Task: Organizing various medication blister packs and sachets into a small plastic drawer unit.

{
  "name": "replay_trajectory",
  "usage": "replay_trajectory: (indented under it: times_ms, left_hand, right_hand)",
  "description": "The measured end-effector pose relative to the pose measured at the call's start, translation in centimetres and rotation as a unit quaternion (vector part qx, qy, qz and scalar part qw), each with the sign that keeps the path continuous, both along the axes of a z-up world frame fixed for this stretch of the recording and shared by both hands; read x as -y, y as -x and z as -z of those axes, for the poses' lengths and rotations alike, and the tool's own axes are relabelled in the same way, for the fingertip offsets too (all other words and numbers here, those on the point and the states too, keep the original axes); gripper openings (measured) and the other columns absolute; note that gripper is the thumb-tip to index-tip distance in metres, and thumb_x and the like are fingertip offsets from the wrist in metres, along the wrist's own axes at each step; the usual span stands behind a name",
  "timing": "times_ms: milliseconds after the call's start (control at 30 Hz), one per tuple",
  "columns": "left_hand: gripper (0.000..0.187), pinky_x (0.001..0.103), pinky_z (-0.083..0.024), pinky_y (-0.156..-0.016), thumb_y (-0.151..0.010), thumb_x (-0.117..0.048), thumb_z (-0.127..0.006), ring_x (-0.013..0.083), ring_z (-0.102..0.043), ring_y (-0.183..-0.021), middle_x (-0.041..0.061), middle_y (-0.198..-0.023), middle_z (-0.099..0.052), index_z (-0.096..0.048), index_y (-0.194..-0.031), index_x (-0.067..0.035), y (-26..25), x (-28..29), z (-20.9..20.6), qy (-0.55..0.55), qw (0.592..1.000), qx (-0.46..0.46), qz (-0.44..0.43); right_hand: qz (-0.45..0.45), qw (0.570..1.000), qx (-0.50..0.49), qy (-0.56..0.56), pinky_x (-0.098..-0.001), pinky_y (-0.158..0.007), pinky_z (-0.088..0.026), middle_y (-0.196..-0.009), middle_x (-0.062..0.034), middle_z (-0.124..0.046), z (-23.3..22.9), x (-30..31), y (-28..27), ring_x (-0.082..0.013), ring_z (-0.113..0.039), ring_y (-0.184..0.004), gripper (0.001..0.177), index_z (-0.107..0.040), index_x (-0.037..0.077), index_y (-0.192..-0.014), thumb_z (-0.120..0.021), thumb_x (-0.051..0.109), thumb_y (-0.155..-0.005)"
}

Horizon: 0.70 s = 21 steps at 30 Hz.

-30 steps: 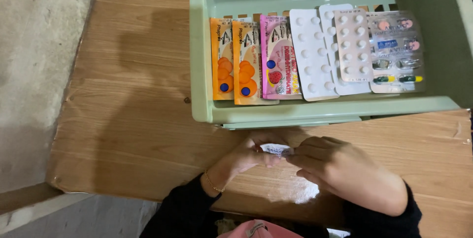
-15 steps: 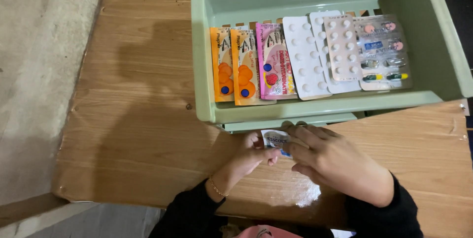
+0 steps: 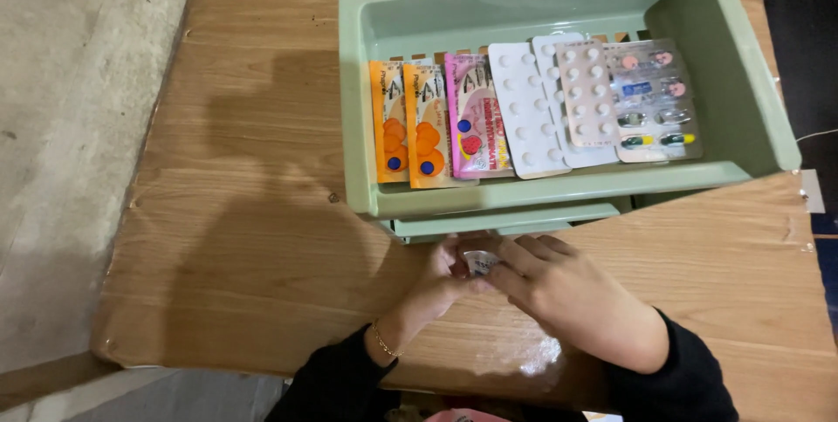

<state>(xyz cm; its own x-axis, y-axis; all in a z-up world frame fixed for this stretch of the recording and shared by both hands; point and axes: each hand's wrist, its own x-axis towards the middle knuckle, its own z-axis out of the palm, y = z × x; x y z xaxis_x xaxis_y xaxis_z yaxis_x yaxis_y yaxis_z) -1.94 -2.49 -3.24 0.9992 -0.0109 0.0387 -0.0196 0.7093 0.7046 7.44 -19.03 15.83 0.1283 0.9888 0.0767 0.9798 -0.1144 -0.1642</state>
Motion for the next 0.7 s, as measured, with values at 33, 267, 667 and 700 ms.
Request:
replay_trajectory:
  times_ms: [33, 267, 667, 700]
  left_hand:
    - [0.078, 0.036, -0.058, -0.104, -0.079, -0.005, -0.088, 0.0213, -0.063, -0.121, 0.012, -0.135, -0.062, -0.047, -0.145, -0.001, 0.0, 0.1, 0.5, -0.001, 1.0, 0.001, 0.002]
    - [0.093, 0.039, -0.06, -0.097, -0.069, -0.009, -0.092, 0.0245, -0.062, -0.12, 0.011, -0.133, -0.061, -0.043, -0.148, -0.003, -0.7, 0.5, 1.3, 0.001, 0.997, -0.07, 0.017]
    - [0.092, 0.03, -0.06, -0.08, -0.08, -0.03, -0.093, 0.0134, -0.065, -0.084, 0.013, -0.111, -0.073, -0.042, -0.15, 0.001, -1.0, -0.4, -0.1, 0.034, 0.992, 0.05, 0.115]
    - [0.101, 0.027, -0.059, -0.079, -0.073, -0.037, -0.092, 0.0108, -0.064, -0.083, 0.011, -0.115, -0.074, -0.04, -0.154, -0.006, -1.2, -0.6, -2.7, 0.022, 0.992, 0.021, 0.12]
  right_hand:
    - [0.002, 1.0, 0.001, -0.001, -0.0425, -0.089, -0.052, -0.124, -0.0157, -0.062, -0.1, 0.0, 0.1, -0.0344, -0.066, -0.105, 0.04, -0.067, 0.009, -0.114, -0.068, 0.009, -0.075]
    - [0.038, 0.999, -0.015, 0.01, -0.0434, -0.091, -0.052, -0.124, -0.0154, -0.061, -0.8, 0.5, 0.1, -0.0353, -0.065, -0.109, 0.043, -0.062, 0.009, -0.118, -0.066, 0.006, -0.076]
    - [0.053, 0.992, -0.064, -0.098, -0.0429, -0.073, -0.057, -0.112, -0.0196, -0.064, -3.2, 3.8, -3.1, -0.034, -0.068, -0.089, 0.045, -0.059, 0.005, -0.114, -0.077, 0.022, -0.077]
    - [0.079, 0.984, -0.085, -0.131, -0.0415, -0.07, -0.057, -0.107, -0.0179, -0.065, -3.3, 3.9, -3.5, -0.0341, -0.068, -0.086, 0.046, -0.06, 0.003, -0.116, -0.078, 0.019, -0.077]
